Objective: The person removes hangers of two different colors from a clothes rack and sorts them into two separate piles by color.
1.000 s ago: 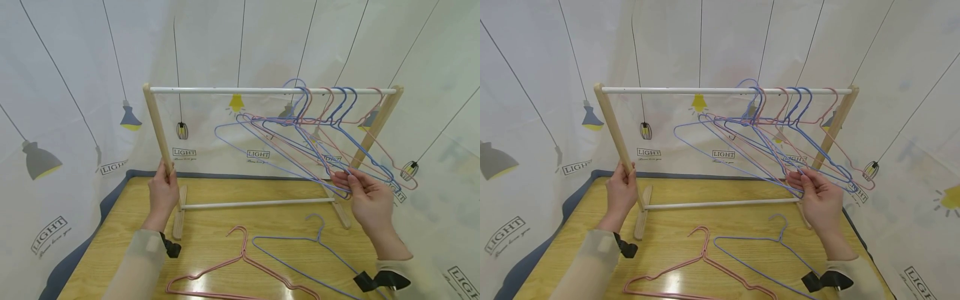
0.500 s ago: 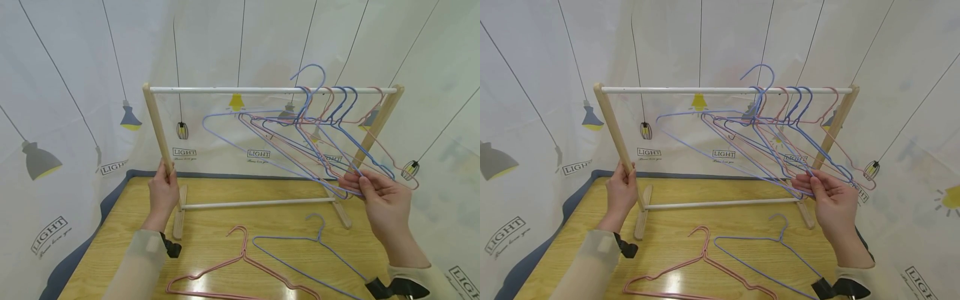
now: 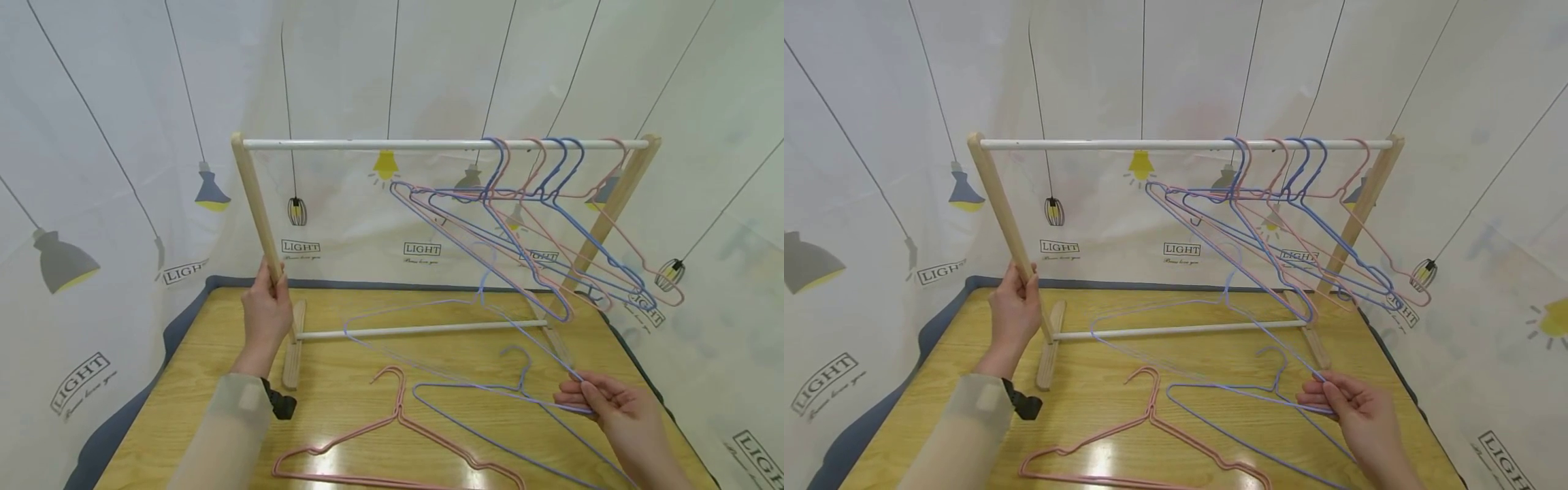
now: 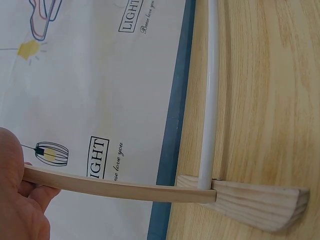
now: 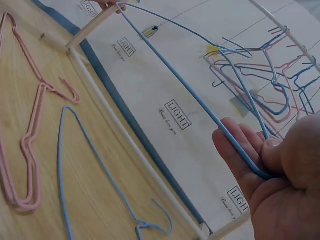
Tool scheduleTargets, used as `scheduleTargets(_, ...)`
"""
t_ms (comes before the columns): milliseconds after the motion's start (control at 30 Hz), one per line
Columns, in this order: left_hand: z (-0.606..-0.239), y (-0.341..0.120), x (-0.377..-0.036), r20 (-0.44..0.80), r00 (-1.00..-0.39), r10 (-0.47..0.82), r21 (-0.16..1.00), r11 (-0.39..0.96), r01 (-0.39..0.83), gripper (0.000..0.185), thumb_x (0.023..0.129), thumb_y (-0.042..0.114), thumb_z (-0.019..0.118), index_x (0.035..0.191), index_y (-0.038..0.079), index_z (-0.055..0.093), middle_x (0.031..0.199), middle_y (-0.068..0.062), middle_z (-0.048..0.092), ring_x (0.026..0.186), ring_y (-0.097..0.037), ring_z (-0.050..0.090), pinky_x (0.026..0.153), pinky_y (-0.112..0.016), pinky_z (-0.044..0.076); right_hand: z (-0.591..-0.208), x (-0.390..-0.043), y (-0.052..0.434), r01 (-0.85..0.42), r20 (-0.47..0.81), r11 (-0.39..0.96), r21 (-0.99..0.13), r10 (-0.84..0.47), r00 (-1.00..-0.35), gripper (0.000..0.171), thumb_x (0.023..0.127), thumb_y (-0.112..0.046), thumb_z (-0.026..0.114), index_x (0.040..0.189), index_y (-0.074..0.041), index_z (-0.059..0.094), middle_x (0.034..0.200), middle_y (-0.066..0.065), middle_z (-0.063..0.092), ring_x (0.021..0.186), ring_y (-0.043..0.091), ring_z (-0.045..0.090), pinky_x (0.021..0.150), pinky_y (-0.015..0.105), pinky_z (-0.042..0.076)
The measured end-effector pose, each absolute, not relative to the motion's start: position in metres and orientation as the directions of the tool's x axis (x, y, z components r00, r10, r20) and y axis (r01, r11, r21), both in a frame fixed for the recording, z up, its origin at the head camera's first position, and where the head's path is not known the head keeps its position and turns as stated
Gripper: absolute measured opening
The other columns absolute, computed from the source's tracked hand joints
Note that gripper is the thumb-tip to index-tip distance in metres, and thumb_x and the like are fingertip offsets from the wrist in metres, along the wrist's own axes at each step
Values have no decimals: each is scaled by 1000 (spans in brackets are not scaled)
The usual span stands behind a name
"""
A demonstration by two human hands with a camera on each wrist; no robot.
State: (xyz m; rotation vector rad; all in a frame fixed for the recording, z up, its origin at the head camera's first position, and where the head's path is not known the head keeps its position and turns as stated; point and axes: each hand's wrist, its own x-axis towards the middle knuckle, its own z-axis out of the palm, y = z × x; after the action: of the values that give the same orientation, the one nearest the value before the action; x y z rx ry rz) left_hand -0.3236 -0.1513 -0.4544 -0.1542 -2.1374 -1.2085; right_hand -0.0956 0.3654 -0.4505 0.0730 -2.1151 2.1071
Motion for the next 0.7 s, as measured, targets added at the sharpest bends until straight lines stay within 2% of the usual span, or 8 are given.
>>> scheduleTargets(100,-455,-152,-323,603,-769,-212,717,566,407,23,108,6,59,131,4,62,118,-24,74,79,-34,74,62,-50,57,-465,-90,375,-84,83,-3,-996,78,-993,23,110,-1,53,121,-3,73,106,13,78,94,24,78,83,34,60)
scheduleTargets(267,-452,-152,-323,606,-766,-215,720,559,412,25,107,4,60,133,4,63,119,-23,74,81,-34,74,63,-51,57,-490,-78,391,18,-18,-4,-1000,145,-989,23,109,5,51,123,11,68,102,12,78,91,23,78,80,33,61)
scheduleTargets(300,-451,-153,-323,607,-765,-215,718,559,413,26,108,5,60,133,4,63,118,-24,74,80,-34,74,63,-51,57,-495,-76,394,49,-49,-3,-999,170,-984,23,109,5,51,122,10,69,101,12,78,90,23,78,79,34,61)
scheduleTargets(333,-451,-152,-322,609,-764,-214,717,559,415,26,108,6,60,134,4,63,118,-24,74,79,-34,74,62,-51,57,-500,-74,398,74,-72,3,-997,197,-978,23,109,5,50,123,15,66,99,12,79,88,23,78,78,34,61)
scheduleTargets(433,-450,-152,-322,612,-762,-211,715,560,418,27,108,8,59,135,4,63,117,-24,75,78,-34,73,63,-50,57,-513,-69,410,175,-178,-37,-984,264,-948,23,109,6,51,121,15,68,96,12,79,86,23,78,78,37,62)
scheduleTargets(533,-450,-152,-323,610,-764,-212,716,560,417,27,109,9,59,135,4,63,118,-23,74,79,-33,73,64,-50,57,-524,-65,422,253,-259,-59,-966,292,-921,24,107,6,54,122,21,65,96,16,78,86,26,79,80,41,62)
scheduleTargets(700,-451,-152,-323,610,-763,-214,719,555,419,26,109,8,59,134,3,63,118,-24,74,80,-33,74,63,-50,57,-539,-58,438,338,-344,-71,-938,302,-889,26,103,5,61,121,24,62,98,22,77,88,30,78,81,41,61)
